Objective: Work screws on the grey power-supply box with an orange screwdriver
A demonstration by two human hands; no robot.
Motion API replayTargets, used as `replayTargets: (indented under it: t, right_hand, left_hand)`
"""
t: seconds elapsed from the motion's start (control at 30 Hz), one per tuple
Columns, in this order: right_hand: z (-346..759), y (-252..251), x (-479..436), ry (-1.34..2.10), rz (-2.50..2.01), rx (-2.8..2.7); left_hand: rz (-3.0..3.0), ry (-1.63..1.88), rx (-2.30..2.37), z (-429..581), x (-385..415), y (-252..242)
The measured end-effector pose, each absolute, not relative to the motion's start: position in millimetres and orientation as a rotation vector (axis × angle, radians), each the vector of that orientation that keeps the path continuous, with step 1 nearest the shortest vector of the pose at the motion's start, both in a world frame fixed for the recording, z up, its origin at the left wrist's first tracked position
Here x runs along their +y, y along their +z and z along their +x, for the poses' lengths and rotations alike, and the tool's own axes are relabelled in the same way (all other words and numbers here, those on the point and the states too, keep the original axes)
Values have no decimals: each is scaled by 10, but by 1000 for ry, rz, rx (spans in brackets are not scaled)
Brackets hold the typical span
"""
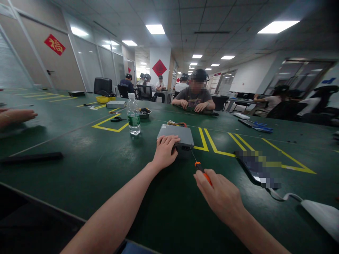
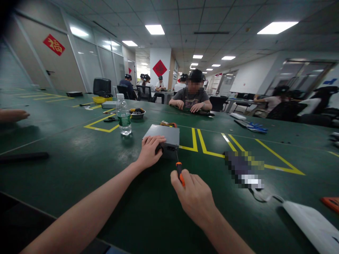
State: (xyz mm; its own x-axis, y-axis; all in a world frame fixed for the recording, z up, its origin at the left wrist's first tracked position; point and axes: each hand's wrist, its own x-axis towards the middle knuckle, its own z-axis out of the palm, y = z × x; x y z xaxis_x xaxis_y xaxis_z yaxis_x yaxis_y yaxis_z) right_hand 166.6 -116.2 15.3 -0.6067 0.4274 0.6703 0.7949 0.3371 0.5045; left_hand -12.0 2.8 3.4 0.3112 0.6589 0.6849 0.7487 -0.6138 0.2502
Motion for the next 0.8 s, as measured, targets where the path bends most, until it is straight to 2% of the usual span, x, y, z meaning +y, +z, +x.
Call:
replayTargets:
  t: [0.2,0.47,0.8]
  right_hand:
    - [1628,164,-1193,-1155,-1218,-2099]
    - [1587,72,-1188,-1131,-933,-2218]
    - [1628,131,-1167,-1084,-1005,-2236]
  left_hand:
    - [-2457,-1171,-1354,-114,16,49]
    - [-2451,-1206,-1319,-118,27,32]
    - [-2456,-1195,-1326,-118,31,28]
